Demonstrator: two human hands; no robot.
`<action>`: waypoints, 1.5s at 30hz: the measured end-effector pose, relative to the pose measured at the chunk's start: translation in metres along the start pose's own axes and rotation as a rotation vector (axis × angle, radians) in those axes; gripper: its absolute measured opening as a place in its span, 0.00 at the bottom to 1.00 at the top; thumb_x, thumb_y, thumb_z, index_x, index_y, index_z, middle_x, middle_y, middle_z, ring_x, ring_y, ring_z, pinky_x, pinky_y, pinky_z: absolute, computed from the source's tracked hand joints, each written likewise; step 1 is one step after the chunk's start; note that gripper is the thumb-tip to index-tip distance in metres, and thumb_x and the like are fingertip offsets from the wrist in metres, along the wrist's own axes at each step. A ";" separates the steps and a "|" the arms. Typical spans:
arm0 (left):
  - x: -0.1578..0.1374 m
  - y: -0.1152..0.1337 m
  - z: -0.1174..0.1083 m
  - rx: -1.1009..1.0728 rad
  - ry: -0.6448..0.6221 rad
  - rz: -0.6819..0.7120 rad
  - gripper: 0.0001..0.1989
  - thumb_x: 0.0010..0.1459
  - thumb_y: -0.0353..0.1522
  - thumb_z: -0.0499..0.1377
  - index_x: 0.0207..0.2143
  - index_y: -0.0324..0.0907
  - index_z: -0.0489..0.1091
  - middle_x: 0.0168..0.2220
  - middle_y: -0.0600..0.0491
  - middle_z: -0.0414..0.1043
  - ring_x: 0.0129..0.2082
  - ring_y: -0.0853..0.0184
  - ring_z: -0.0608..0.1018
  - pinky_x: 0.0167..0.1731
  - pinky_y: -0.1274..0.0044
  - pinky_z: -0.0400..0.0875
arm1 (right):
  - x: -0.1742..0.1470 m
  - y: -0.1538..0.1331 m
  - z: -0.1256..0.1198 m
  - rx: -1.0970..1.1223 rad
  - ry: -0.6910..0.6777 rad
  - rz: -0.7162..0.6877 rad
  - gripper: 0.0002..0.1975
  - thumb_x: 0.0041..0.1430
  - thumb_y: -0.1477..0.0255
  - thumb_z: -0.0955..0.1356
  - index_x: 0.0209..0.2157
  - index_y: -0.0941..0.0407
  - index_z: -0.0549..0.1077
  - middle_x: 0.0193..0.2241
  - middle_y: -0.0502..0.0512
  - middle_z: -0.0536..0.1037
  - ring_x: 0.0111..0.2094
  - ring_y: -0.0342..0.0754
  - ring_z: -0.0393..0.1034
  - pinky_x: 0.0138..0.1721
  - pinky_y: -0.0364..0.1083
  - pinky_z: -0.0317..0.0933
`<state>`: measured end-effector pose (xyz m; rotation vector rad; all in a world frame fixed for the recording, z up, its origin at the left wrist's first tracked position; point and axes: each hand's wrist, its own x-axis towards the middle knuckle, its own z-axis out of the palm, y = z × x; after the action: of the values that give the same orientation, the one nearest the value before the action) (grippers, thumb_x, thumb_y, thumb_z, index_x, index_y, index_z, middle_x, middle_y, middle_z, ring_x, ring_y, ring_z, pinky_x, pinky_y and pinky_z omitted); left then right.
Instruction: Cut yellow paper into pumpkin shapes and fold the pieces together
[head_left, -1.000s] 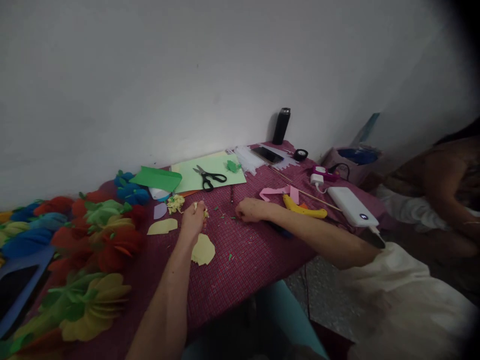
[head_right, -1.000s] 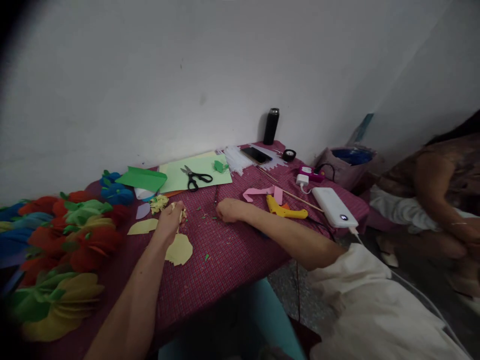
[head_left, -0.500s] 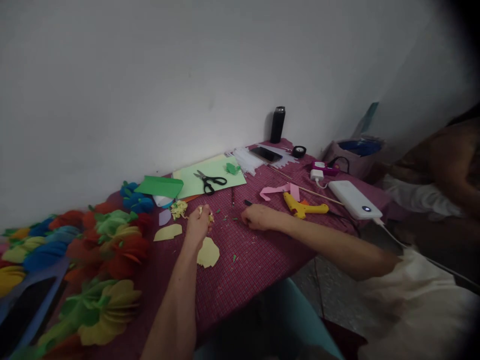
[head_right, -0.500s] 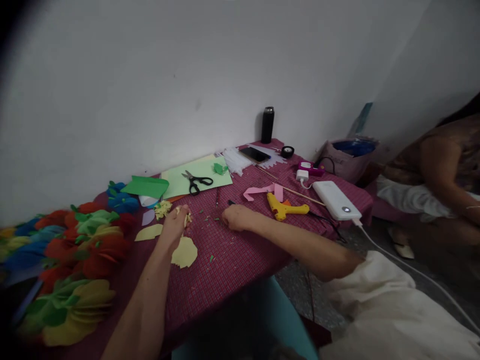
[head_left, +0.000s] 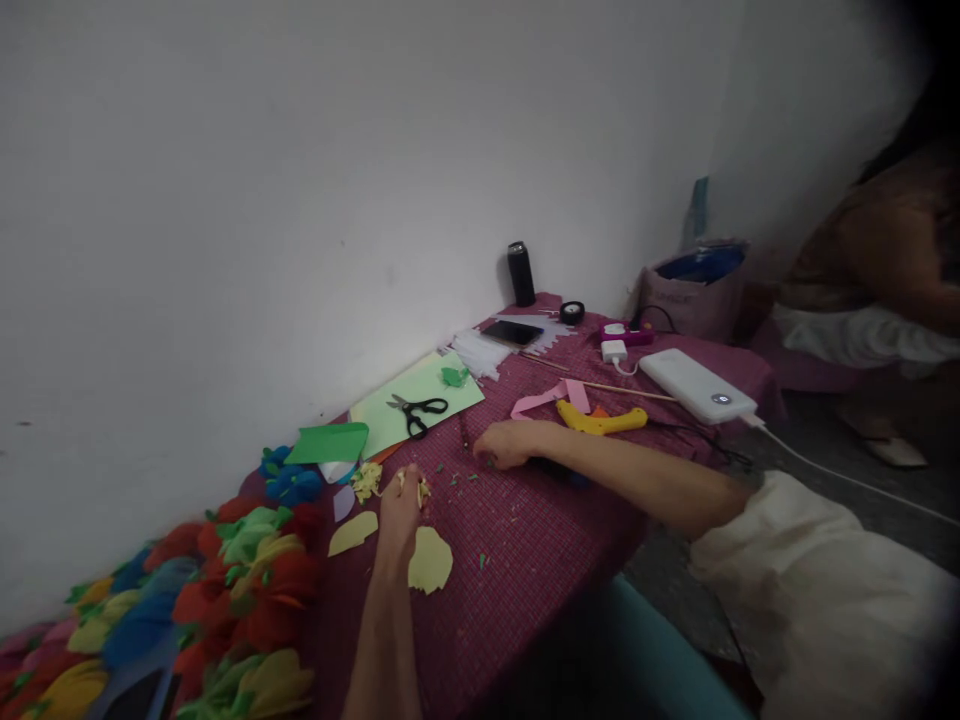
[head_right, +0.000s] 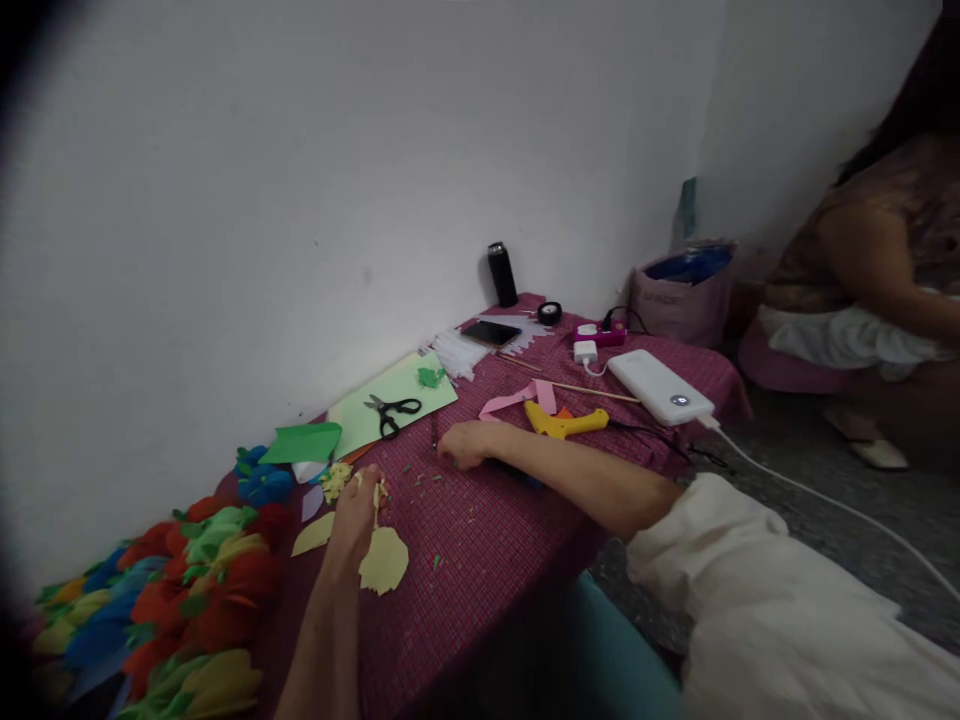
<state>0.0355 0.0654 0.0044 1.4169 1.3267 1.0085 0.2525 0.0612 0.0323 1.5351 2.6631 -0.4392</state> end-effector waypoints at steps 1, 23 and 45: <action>0.000 0.001 0.000 0.004 0.002 -0.001 0.17 0.49 0.46 0.51 0.23 0.41 0.60 0.15 0.60 0.60 0.13 0.75 0.62 0.13 0.82 0.57 | 0.003 -0.003 0.001 -0.024 -0.032 0.014 0.16 0.47 0.79 0.66 0.41 0.59 0.72 0.36 0.57 0.76 0.37 0.49 0.70 0.32 0.42 0.61; -0.013 0.007 0.021 -0.515 -0.168 -0.249 0.09 0.46 0.36 0.58 0.25 0.38 0.65 0.21 0.55 0.68 0.19 0.73 0.71 0.20 0.81 0.65 | -0.002 -0.069 0.003 0.012 0.414 -0.108 0.10 0.56 0.71 0.62 0.36 0.55 0.72 0.34 0.52 0.74 0.36 0.44 0.65 0.33 0.40 0.54; 0.014 -0.003 -0.017 -0.368 0.311 -0.120 0.18 0.51 0.45 0.51 0.18 0.43 0.54 0.08 0.63 0.50 0.06 0.78 0.53 0.07 0.84 0.44 | 0.077 -0.037 0.011 -0.004 0.183 -0.027 0.14 0.51 0.76 0.64 0.41 0.59 0.72 0.39 0.58 0.75 0.40 0.50 0.67 0.39 0.42 0.57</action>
<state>0.0195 0.0812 0.0058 0.9206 1.3415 1.3500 0.1807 0.1057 0.0172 1.6138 2.8195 -0.3081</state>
